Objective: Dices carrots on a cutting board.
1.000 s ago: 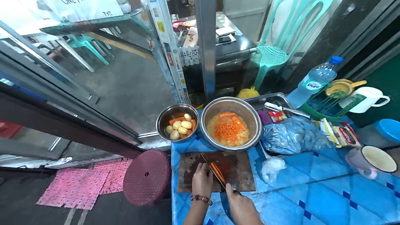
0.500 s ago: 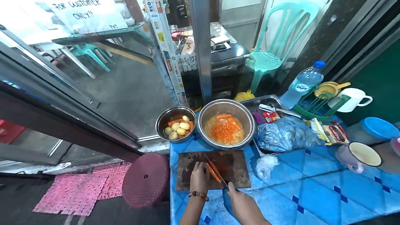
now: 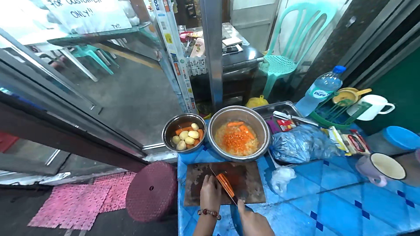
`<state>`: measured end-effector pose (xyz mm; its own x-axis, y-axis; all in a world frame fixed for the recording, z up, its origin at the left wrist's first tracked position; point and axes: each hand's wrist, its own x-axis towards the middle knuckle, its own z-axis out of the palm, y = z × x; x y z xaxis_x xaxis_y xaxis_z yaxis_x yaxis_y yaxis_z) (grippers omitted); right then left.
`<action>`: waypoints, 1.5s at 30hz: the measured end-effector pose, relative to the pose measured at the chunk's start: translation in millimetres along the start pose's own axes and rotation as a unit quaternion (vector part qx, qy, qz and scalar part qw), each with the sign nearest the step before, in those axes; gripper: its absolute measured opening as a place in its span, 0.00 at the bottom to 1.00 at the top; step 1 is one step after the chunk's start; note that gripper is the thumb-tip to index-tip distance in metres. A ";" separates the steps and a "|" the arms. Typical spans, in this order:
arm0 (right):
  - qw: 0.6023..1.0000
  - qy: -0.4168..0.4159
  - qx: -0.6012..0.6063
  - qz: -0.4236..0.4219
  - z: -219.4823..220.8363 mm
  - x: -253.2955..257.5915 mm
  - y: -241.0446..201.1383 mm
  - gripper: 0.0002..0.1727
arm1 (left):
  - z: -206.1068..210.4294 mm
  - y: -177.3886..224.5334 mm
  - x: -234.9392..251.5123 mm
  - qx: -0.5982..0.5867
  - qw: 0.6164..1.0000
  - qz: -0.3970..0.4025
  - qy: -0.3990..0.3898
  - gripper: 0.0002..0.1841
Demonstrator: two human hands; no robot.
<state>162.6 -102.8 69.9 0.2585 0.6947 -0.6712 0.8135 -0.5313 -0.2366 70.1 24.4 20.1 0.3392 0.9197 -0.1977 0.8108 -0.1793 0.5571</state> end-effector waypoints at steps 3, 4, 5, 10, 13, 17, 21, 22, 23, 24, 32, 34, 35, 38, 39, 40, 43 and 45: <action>1.000 -0.012 -0.012 0.003 2.5 5.8 -5.0 0.25 | 6.3 -7.1 -2.9 -0.024 0.999 0.013 0.032 0.07; 1.000 -0.015 -0.008 0.004 3.1 7.0 -4.3 0.25 | 8.6 -8.9 -3.6 -0.033 0.998 0.018 0.046 0.06; 1.000 -0.014 0.004 0.004 4.0 8.6 -1.1 0.24 | 10.7 -10.0 -3.7 -0.040 0.997 0.023 0.054 0.06; 0.993 -0.016 0.110 -0.025 13.6 22.8 22.7 0.27 | 10.2 -12.1 -3.8 -0.025 0.999 0.024 0.039 0.07; 0.997 -0.010 0.071 -0.023 11.4 20.5 19.7 0.26 | 7.4 -5.0 -1.1 -0.005 1.000 0.009 0.014 0.08; 0.997 0.019 0.071 -0.032 0.8 2.9 23.7 0.25 | 2.9 6.3 -4.2 -0.012 0.999 -0.030 0.000 0.12; 0.994 0.042 0.096 -0.023 -5.5 -9.9 44.9 0.27 | 21.5 25.8 -10.1 -0.058 0.991 -0.102 0.059 0.29; 0.995 0.034 0.097 -0.015 -4.4 -9.5 49.5 0.27 | 27.9 28.4 -11.0 -0.044 0.991 -0.113 0.060 0.35; 0.995 0.026 0.096 -0.007 -3.5 -8.3 53.6 0.27 | 32.5 31.0 -11.3 -0.022 0.991 -0.121 0.053 0.39; 0.995 0.022 0.093 -0.002 -2.4 -6.9 57.0 0.27 | 35.8 32.0 -11.7 -0.007 0.992 -0.116 0.052 0.39; 0.999 0.014 0.040 -0.017 -8.4 -15.3 43.7 0.25 | 17.9 -5.2 -17.3 -0.048 0.996 0.051 0.057 0.22; 1.000 0.010 0.017 -0.013 -8.8 -17.7 37.1 0.24 | 23.6 -13.1 -16.8 -0.060 0.992 0.075 0.086 0.20; 1.000 0.009 0.009 -0.011 -9.5 -19.0 34.8 0.24 | 27.9 -15.7 -15.9 -0.068 0.988 0.086 0.106 0.18; 1.000 0.004 -0.015 -0.011 -14.7 -25.0 32.4 0.24 | 31.5 -15.1 -13.4 -0.078 0.984 0.084 0.133 0.11; 1.000 0.010 -0.022 -0.014 -16.0 -26.3 32.5 0.24 | 30.0 -13.7 -11.8 -0.071 0.985 0.081 0.131 0.10; 0.999 0.014 -0.027 -0.017 -16.9 -27.8 32.0 0.24 | 28.6 -12.6 -10.3 -0.061 0.987 0.080 0.128 0.09; 0.999 0.011 -0.033 -0.016 -15.4 -29.8 27.9 0.25 | 23.6 -7.3 -8.4 -0.038 0.992 0.063 0.106 0.07; 0.999 0.006 -0.029 -0.013 -12.8 -29.3 24.0 0.25 | 21.5 -3.3 -8.2 -0.028 0.993 0.052 0.099 0.07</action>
<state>181.2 -129.7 92.9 0.2431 0.7136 -0.6570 0.8483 -0.4849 -0.2127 75.0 9.9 2.5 0.3142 0.9491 0.0231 0.7469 -0.2621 0.6111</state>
